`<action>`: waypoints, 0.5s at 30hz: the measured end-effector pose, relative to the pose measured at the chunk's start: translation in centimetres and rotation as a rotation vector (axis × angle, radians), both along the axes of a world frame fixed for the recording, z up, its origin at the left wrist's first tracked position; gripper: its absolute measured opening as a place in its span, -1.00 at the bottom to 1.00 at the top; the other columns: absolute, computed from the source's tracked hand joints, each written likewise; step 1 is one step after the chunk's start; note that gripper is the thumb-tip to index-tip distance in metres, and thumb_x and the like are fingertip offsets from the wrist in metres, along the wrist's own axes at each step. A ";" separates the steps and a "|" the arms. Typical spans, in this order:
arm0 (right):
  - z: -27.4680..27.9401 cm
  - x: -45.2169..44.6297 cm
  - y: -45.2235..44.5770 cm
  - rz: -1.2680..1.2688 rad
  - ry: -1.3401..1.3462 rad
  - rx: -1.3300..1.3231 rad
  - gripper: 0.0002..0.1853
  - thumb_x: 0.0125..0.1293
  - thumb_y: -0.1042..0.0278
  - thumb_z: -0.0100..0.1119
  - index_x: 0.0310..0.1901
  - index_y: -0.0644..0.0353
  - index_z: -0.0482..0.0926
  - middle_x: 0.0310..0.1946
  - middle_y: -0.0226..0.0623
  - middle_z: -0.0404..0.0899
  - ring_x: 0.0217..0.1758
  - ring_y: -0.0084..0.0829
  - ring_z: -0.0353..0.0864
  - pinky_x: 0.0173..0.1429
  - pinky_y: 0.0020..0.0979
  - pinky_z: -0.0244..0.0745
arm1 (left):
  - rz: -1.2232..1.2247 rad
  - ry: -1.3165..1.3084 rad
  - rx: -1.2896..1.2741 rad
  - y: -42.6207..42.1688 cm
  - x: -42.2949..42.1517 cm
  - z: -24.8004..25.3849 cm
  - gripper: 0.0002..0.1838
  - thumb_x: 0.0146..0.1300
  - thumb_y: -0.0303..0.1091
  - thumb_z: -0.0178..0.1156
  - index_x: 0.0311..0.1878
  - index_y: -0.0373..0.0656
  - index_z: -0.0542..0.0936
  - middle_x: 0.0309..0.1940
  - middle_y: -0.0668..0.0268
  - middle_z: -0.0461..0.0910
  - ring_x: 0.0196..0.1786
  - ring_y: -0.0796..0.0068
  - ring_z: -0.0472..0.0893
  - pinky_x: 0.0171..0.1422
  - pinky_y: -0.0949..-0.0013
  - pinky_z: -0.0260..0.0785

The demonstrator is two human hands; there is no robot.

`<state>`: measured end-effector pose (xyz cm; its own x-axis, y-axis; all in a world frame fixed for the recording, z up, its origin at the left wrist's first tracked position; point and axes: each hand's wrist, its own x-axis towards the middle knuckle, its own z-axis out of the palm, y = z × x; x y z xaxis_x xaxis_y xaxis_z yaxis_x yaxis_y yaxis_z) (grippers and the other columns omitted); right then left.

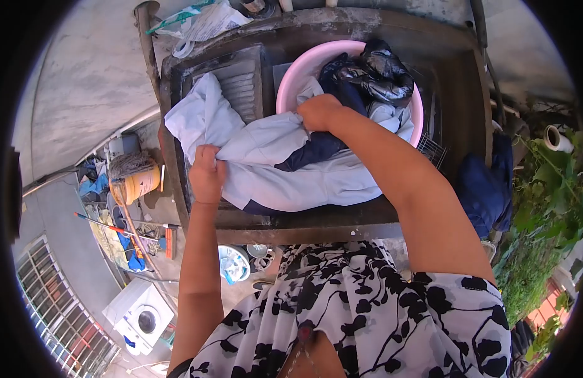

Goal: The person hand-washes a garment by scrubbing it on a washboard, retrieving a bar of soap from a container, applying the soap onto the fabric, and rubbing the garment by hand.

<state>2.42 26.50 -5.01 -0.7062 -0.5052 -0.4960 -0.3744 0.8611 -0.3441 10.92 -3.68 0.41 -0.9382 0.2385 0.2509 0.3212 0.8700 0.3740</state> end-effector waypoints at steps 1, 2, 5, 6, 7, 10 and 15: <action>0.2 -0.1 0.6 0.005 0.005 0.008 -0.70 0.15 0.18 0.22 -0.10 0.02 0.70 -0.17 -0.13 0.70 -0.04 -0.06 0.68 0.06 -0.09 0.55 | 0.019 -0.003 0.001 0.0 0.0 -0.2 -0.76 0.02 -0.57 0.17 -0.20 -0.11 0.53 -0.20 0.24 0.56 -0.28 0.06 0.62 -0.26 0.11 0.49; 0.5 -0.1 1.7 -0.174 0.062 -0.103 -0.72 0.15 0.16 0.22 -0.14 0.05 0.70 -0.22 -0.12 0.70 -0.09 -0.05 0.68 0.04 -0.09 0.54 | 0.026 0.000 0.010 -0.1 -0.1 -0.3 -0.76 0.02 -0.57 0.17 -0.20 -0.11 0.53 -0.20 0.24 0.56 -0.28 0.06 0.62 -0.26 0.11 0.49; 4.5 0.9 5.0 -0.468 0.161 -0.430 -0.70 0.13 0.09 0.28 -0.30 0.17 0.62 -0.35 -0.05 0.66 -0.21 0.00 0.65 -0.14 -0.06 0.48 | 0.037 -0.010 0.024 -0.2 -0.8 1.2 -0.78 0.01 -0.55 0.19 -0.22 -0.12 0.53 -0.22 0.24 0.55 -0.31 0.06 0.61 -0.29 0.13 0.47; 5.9 1.9 5.8 -0.511 0.166 -0.448 -0.71 0.12 0.10 0.29 -0.34 0.18 0.59 -0.42 -0.07 0.63 -0.26 0.01 0.63 -0.20 -0.07 0.45 | 0.042 -0.027 0.038 0.0 -1.0 2.0 -0.77 0.01 -0.57 0.18 -0.21 -0.13 0.52 -0.22 0.22 0.55 -0.26 0.04 0.61 -0.25 0.15 0.47; 8.6 3.7 6.0 -0.529 0.242 -0.484 -0.74 0.13 0.13 0.31 -0.35 0.17 0.59 -0.48 -0.09 0.60 -0.33 0.01 0.62 -0.25 -0.07 0.43 | 0.041 -0.051 0.053 0.4 -1.0 2.6 -0.76 0.01 -0.59 0.18 -0.20 -0.15 0.51 -0.22 0.19 0.54 -0.21 0.03 0.61 -0.20 0.17 0.47; 12.8 10.2 6.4 -0.506 0.327 -0.550 -0.81 0.09 0.31 0.37 -0.39 0.18 0.56 -0.50 -0.12 0.58 -0.40 -0.01 0.61 -0.36 -0.16 0.45 | -0.059 0.080 0.068 0.6 -0.9 3.3 -0.75 -0.04 -0.59 0.22 -0.24 -0.10 0.53 -0.24 0.23 0.55 -0.31 0.08 0.62 -0.29 0.18 0.48; 7.2 17.7 3.7 -0.333 0.415 -0.487 -0.60 -0.02 0.29 0.40 -0.11 0.15 0.55 -0.46 -0.28 0.54 -0.43 -0.19 0.60 -0.36 -0.23 0.47 | 0.029 -0.199 -0.040 -0.5 1.8 -0.2 -0.71 -0.06 -0.63 0.17 -0.22 -0.09 0.52 -0.18 0.20 0.55 -0.22 0.04 0.62 -0.24 0.14 0.48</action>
<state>20.08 30.22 2.16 -0.9427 -0.3254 0.0735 -0.3016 0.7373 -0.6045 12.70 -4.22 0.23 -0.9750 0.2163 0.0512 0.2188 0.8932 0.3928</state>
